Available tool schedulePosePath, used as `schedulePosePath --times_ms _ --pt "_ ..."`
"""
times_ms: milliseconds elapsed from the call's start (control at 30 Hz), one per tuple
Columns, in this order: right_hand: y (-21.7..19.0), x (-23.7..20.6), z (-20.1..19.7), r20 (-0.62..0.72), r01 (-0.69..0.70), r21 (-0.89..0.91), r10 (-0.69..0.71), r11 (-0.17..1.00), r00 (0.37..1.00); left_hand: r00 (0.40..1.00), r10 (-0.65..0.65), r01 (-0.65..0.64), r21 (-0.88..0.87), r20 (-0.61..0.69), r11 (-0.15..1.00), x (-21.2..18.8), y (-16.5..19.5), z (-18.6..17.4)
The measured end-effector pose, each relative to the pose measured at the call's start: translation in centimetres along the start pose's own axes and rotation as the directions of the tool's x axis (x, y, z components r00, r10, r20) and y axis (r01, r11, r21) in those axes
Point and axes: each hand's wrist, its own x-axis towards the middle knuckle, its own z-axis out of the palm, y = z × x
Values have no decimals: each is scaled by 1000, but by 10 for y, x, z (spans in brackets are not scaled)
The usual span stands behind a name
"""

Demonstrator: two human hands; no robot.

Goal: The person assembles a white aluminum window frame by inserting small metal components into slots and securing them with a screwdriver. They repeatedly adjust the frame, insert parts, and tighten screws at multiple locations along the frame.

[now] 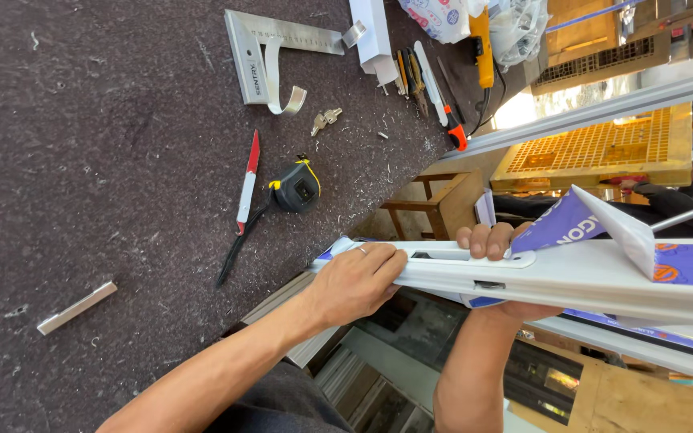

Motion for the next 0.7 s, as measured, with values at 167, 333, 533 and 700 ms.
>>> schedulePosePath --times_ms 167,333,533,700 --pt "-13 8 -7 14 7 7 -7 1000 1000 1000 3 -3 0 -7 1000 -3 -2 1" --pt "-11 7 -9 19 11 8 -11 1000 1000 1000 3 -3 9 3 1000 -6 -3 1" --pt "-11 8 1 18 24 6 -24 1000 1000 1000 -5 5 -1 -30 1000 -11 -4 6" --pt "-10 -2 11 -508 17 -14 -21 1000 861 996 -85 83 -45 -41 996 -5 6 1"
